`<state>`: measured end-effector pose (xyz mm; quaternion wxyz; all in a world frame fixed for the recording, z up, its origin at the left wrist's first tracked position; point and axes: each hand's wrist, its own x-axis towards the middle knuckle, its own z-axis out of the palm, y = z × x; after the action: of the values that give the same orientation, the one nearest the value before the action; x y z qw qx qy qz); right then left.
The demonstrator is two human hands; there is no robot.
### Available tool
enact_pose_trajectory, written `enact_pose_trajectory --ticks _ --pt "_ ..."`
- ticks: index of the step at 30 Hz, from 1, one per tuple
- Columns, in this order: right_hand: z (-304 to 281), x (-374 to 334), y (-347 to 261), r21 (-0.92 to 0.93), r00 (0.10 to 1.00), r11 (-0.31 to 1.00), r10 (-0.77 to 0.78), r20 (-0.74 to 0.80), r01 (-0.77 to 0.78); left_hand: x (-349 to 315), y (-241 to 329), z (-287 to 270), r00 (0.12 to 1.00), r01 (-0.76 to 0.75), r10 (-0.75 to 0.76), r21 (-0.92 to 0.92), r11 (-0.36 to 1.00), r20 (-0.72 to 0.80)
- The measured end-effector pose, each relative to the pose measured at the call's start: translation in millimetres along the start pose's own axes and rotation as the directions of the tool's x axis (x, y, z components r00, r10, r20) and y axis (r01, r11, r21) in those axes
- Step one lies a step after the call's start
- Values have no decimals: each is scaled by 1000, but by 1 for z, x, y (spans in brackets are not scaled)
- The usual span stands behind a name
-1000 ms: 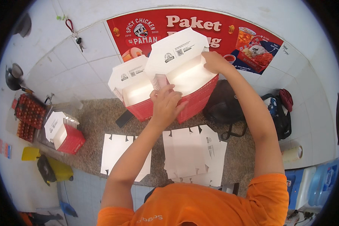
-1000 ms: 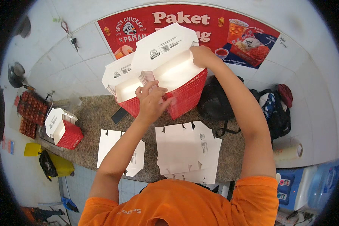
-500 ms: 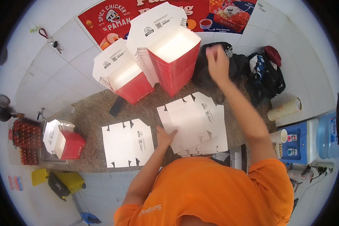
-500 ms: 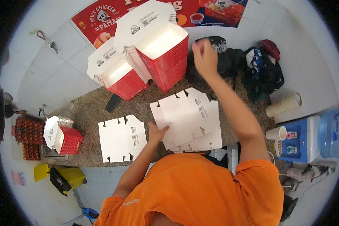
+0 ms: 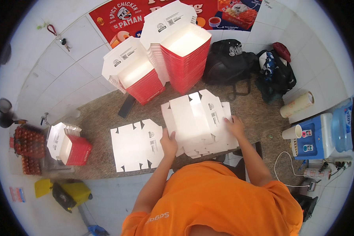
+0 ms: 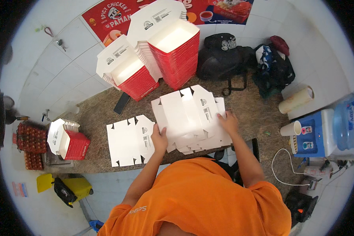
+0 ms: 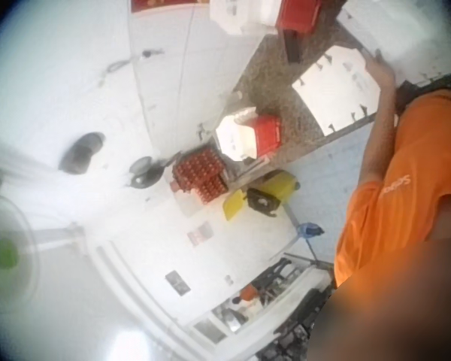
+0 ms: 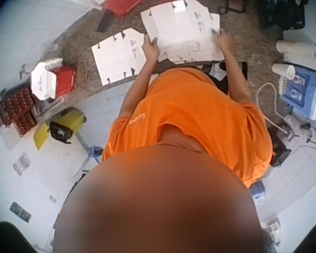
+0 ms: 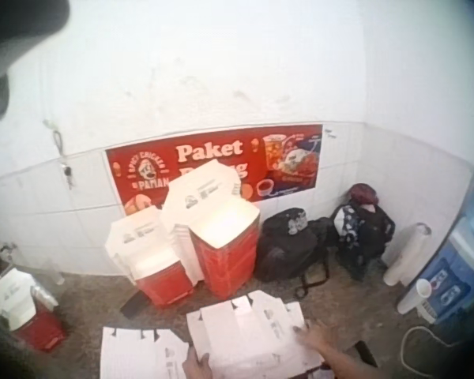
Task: The person folds flat red and white cardboard food containers into box shapes by hand. They repeatedly pick up a flat sheet, fold the sides to form a rectangular prism, and stack the finished boxes on a growing pile on the counter. A coworker is visible in the background performing the same task.
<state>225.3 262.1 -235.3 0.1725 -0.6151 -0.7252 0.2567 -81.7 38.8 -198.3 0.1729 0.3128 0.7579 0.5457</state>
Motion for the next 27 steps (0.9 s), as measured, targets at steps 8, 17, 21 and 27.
enact_pose_trajectory --ticks 8,17,21,27 --pt "3 -77 -116 277 879 873 -282 -385 402 -25 0 -35 972 -136 208 467 873 -106" --pt "-25 -88 -140 404 905 814 -331 -266 417 -40 -4 1 568 -713 175 375 593 804" --pt "-41 -104 -137 515 949 799 -292 -118 310 -10 -19 4 425 -664 59 267 699 903" --pt "-62 -164 -183 287 503 429 -819 -278 857 25 125 -36 830 -64 -45 176 982 556"
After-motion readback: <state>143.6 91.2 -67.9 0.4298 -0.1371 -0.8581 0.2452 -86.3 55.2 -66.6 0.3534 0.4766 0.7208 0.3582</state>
